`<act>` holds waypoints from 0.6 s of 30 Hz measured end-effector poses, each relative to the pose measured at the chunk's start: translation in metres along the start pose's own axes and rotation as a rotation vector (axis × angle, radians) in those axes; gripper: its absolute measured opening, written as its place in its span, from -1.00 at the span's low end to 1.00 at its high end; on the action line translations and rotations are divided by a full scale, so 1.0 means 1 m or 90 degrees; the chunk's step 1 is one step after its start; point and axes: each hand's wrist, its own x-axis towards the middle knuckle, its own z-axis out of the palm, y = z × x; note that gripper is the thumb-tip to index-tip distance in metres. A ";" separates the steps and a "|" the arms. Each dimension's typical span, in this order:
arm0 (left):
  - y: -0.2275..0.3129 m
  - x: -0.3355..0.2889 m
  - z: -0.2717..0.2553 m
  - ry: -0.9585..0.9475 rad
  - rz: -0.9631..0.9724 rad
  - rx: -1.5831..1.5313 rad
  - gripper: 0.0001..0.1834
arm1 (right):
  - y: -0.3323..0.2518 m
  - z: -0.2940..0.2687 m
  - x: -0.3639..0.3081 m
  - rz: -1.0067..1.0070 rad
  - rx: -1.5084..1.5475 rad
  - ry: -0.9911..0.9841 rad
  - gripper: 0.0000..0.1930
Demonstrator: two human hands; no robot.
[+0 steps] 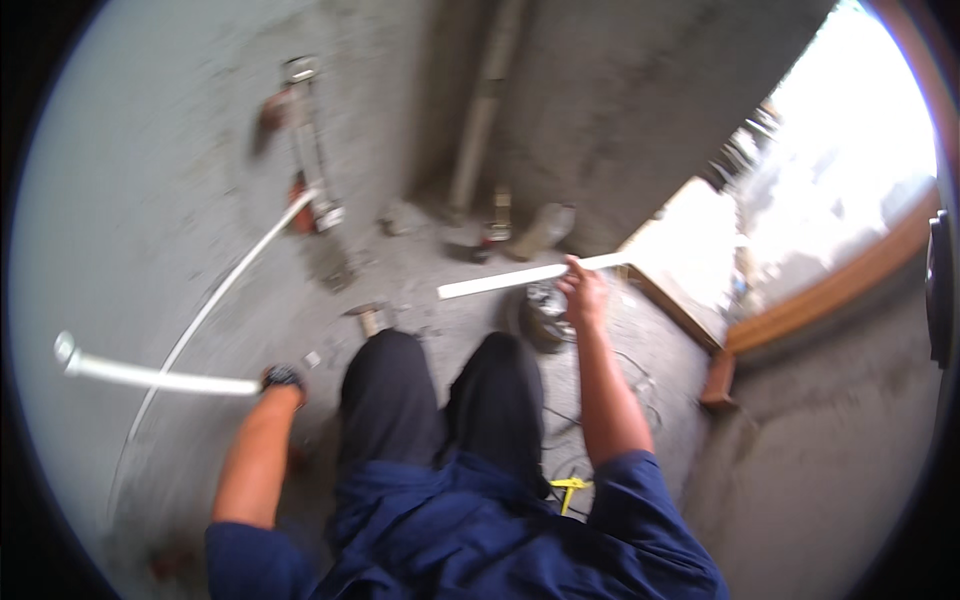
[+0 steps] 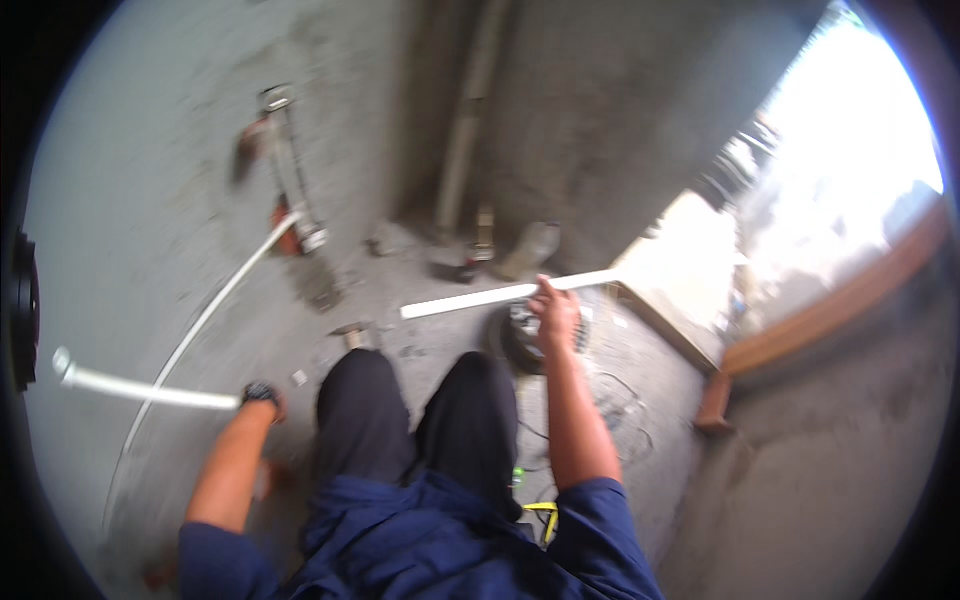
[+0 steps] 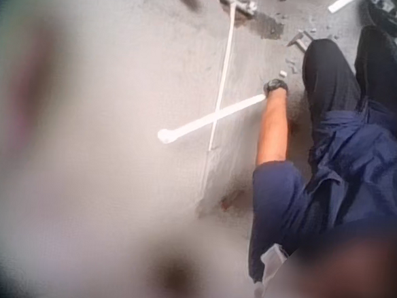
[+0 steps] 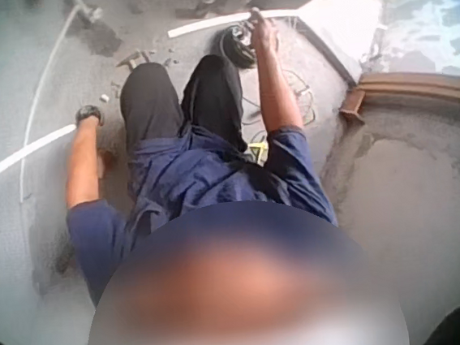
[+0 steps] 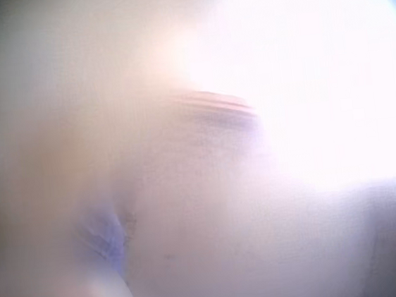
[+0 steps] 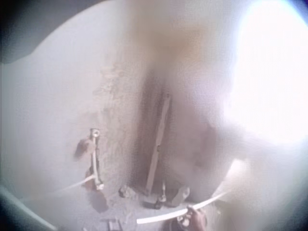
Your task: The person measures and cuts white PVC pipes, then fits them into a pre-cut channel in a concrete wall. They use a tape measure, pipe cutter, and hammer to prepare and install the pipe segments.
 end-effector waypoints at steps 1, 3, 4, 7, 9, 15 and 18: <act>0.000 0.000 -0.001 -0.031 0.028 0.052 -0.54 | -0.006 -0.008 0.006 -0.033 -0.005 0.011 -0.70; 0.002 -0.004 -0.005 -0.022 0.036 0.127 -0.56 | -0.017 -0.027 0.021 -0.080 -0.005 0.079 -0.66; 0.002 -0.009 -0.007 -0.034 0.026 0.146 -0.57 | -0.023 -0.039 0.027 -0.118 0.000 0.113 -0.65; 0.001 -0.029 -0.014 0.004 -0.012 0.204 -0.64 | -0.047 -0.084 0.054 -0.192 -0.134 0.277 -0.74; 0.000 -0.046 -0.023 0.078 -0.035 0.176 -0.66 | -0.063 -0.125 0.073 -0.252 -0.150 0.237 -0.79; 0.003 -0.113 -0.064 0.206 0.004 0.173 -0.74 | -0.113 -0.253 0.080 0.333 0.021 0.112 -0.83; 0.007 -0.147 -0.098 0.284 0.018 0.159 -0.76 | -0.053 -0.284 0.039 0.440 -0.120 0.086 -0.80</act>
